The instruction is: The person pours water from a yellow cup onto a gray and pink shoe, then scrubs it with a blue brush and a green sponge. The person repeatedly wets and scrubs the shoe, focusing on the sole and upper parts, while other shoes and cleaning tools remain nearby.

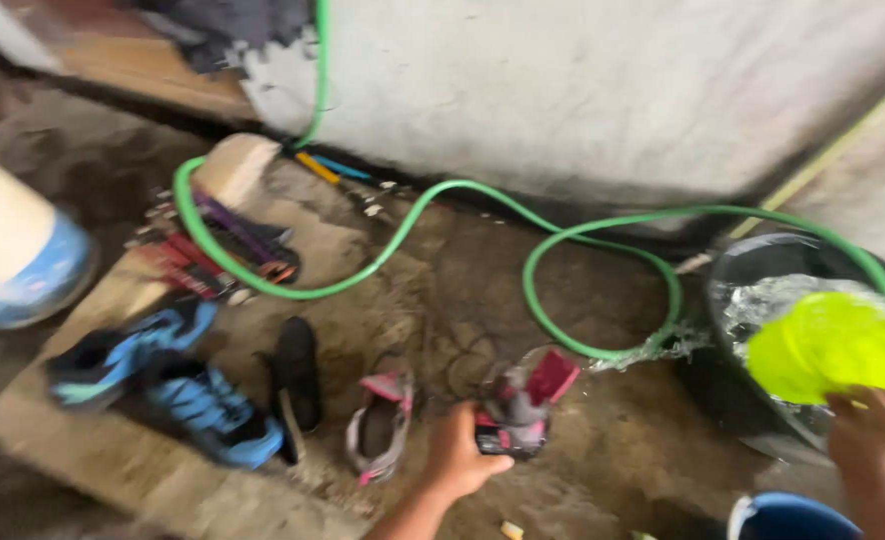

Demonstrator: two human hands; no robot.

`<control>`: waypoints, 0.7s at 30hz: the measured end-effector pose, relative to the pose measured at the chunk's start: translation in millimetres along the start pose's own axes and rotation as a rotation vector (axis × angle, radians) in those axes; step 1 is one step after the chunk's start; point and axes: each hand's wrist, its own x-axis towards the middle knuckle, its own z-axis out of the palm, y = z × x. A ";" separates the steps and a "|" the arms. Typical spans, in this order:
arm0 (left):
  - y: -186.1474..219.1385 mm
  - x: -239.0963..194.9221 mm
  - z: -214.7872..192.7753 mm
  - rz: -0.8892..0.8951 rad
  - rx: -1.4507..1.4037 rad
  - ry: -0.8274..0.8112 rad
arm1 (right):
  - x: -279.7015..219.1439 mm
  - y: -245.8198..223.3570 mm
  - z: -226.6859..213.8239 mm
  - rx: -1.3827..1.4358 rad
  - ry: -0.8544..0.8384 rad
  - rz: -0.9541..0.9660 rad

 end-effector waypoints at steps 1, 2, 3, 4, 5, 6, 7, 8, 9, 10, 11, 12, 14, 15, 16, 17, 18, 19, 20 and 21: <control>-11.2 -10.5 4.2 -0.022 0.010 0.027 | 3.6 56.3 39.3 0.023 -0.006 -0.028; -19.5 -18.9 13.2 -0.046 -0.031 0.018 | 11.0 99.7 79.4 0.662 -0.405 0.328; -27.5 -26.2 22.9 -0.069 -0.073 0.009 | 22.9 117.3 129.3 1.351 -0.827 0.653; -46.1 -37.6 28.7 -0.078 -0.074 0.014 | 14.8 86.5 106.7 1.347 -0.837 0.649; -63.9 -49.3 34.5 -0.118 0.108 -0.074 | 6.7 56.2 83.5 1.122 -0.584 0.438; -80.0 -52.3 39.7 -0.148 0.290 -0.151 | 8.3 23.3 60.6 0.910 -0.325 0.217; -84.2 -49.4 31.4 -0.147 0.288 -0.136 | 3.7 -11.9 31.9 0.916 -0.319 0.203; -88.6 -51.3 25.2 -0.089 0.392 -0.189 | -7.0 -43.2 2.2 0.815 -0.056 -0.132; -93.3 -52.4 19.3 -0.031 0.496 -0.243 | -17.8 -74.4 -26.9 0.692 0.209 -0.459; -93.4 -48.6 9.3 -0.032 0.493 -0.235 | -16.9 -124.3 -69.4 0.692 0.212 -0.467; -93.8 -44.8 -0.9 0.101 0.452 -0.097 | -27.6 -173.6 -119.4 0.619 0.127 -0.491; -95.2 -44.0 -10.8 0.230 0.410 0.039 | -50.3 -219.0 -176.9 0.546 0.038 -0.513; -75.0 -37.2 -36.8 0.255 0.518 0.233 | -61.2 -256.0 -173.4 0.644 -0.037 -0.595; -65.7 -32.6 -50.7 0.283 0.628 0.421 | -65.7 -275.9 -171.0 0.741 -0.114 -0.668; -76.3 -25.5 -47.9 0.267 0.628 0.426 | -68.9 -293.9 -166.8 0.743 -0.122 -0.682; -87.3 -18.7 -45.3 0.026 0.755 0.155 | -72.7 -311.9 -162.7 0.698 -0.170 -0.807; -97.0 -7.2 -43.6 -0.211 0.861 -0.119 | -74.0 -330.2 -159.4 0.648 -0.209 -0.929; -96.6 0.5 -38.0 -0.219 0.855 -0.112 | -77.1 -350.3 -163.8 0.647 -0.209 -0.942; -97.7 8.4 -32.7 -0.277 0.720 -0.187 | -82.2 -370.5 -166.8 0.602 -0.341 -1.005; -98.5 16.7 -27.1 -0.331 0.583 -0.261 | -87.1 -390.2 -169.7 0.554 -0.472 -1.066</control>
